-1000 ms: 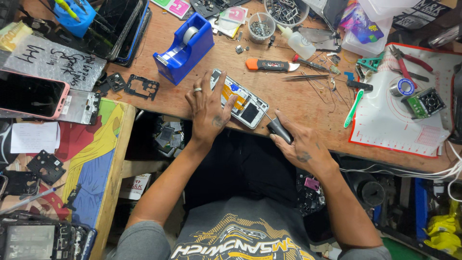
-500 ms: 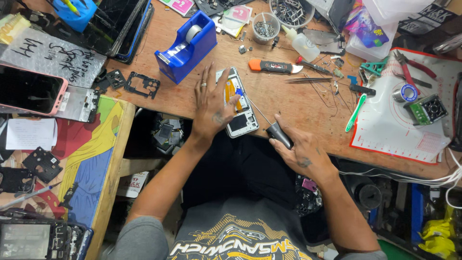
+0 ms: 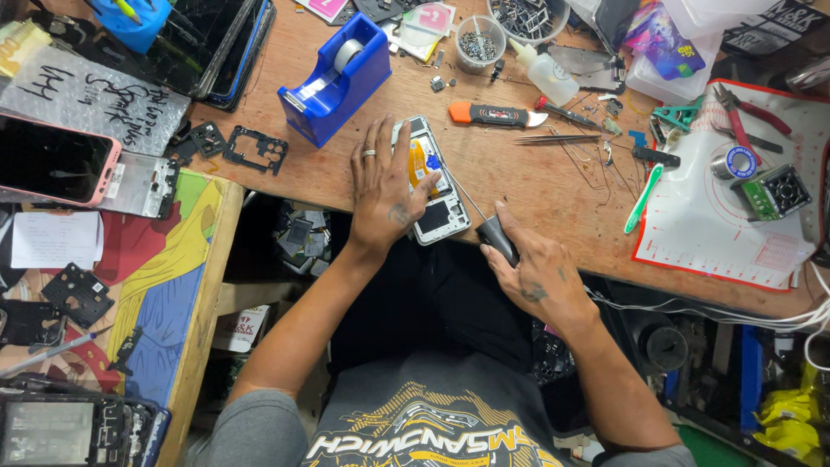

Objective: The person uses a screwdriver to remove screws from the back of a disassembled mobile phone. They carefully unscrew multiple fasteners around the phone's frame and set them aside on the workbench.

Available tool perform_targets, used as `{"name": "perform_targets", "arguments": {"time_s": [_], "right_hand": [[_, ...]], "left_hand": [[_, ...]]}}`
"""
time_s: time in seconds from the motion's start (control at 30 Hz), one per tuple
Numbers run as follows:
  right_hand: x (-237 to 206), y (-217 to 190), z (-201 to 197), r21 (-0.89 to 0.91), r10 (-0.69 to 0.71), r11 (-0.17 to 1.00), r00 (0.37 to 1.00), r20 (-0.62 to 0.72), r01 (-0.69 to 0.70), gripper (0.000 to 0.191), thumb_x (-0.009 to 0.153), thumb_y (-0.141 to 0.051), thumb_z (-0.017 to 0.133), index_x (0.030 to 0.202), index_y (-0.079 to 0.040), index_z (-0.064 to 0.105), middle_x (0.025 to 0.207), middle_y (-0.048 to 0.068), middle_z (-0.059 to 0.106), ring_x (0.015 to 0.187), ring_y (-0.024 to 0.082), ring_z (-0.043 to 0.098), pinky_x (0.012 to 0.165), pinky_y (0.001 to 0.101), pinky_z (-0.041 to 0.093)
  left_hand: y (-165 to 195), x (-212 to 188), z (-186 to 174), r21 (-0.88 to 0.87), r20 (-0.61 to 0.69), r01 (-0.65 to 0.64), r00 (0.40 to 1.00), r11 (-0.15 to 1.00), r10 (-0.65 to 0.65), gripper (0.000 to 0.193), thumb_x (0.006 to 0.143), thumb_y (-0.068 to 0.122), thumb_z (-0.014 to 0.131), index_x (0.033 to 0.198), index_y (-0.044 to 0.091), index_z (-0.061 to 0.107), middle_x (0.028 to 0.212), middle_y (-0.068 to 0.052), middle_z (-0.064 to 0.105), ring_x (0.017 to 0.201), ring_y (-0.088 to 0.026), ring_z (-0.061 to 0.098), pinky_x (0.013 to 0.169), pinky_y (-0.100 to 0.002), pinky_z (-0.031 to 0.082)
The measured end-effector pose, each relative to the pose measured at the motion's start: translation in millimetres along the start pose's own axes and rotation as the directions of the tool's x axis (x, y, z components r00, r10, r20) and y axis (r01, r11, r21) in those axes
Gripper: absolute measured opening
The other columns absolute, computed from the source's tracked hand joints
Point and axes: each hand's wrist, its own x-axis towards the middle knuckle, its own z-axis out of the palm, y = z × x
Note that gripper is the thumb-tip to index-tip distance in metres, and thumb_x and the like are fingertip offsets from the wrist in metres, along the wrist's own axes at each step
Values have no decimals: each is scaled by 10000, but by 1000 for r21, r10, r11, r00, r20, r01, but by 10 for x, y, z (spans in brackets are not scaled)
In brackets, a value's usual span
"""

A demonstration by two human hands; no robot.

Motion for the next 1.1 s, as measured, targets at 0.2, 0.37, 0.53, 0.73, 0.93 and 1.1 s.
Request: {"name": "perform_targets", "arguments": {"time_s": [0.2,0.37,0.53,0.73,0.93,1.1], "right_hand": [[-16,7,8,29,-11,1000,999,-37,12,699,895,-337,702,1497,-65,472,948,273,716,827,453,706,740,498,552],[-16,28,11,46,-32,998,999,-40,33,694,894,-326,702,1492,-58,474,936,271,711,801,446,707,712,487,558],[-45,43,6,58,-50,997,998,-48,53,681,894,-311,704,1483,-50,481,940,271,709,797,450,703,704,478,562],[-16,42,26,29,-22,999,999,-42,24,685,898,-311,714,1487,-55,477,955,274,714,822,451,707,729,485,559],[-24,49,10,81,-36,996,998,-49,40,691,897,-301,713,1498,-55,476,963,283,705,840,452,701,726,477,555],[-38,20,-2,61,6,998,1000,-26,-5,692,898,-314,702,1495,-56,467,937,270,712,813,437,710,715,476,555]], "left_hand": [[20,-5,14,8,-6,-5,1000,1000,5,836,885,429,736,1493,-46,413,1551,-235,380,1492,-370,269,1226,-509,173],[18,6,26,-2,14,4,1000,1000,-4,846,880,431,724,1498,-51,405,1550,-240,366,1496,-367,249,1222,-515,151],[30,1,28,1,20,6,1000,1000,-6,834,894,433,713,1511,-36,403,1563,-234,351,1504,-362,234,1224,-521,142],[31,10,14,8,26,1,1000,1000,-1,813,898,435,712,1510,-9,413,1557,-235,350,1497,-366,234,1220,-520,143],[19,37,36,21,25,7,1000,1000,-8,818,889,438,712,1511,-1,414,1558,-229,351,1498,-355,237,1217,-515,152],[16,31,36,26,37,13,999,1000,-14,819,891,441,711,1512,-1,412,1557,-229,349,1498,-356,237,1218,-516,149]]}}
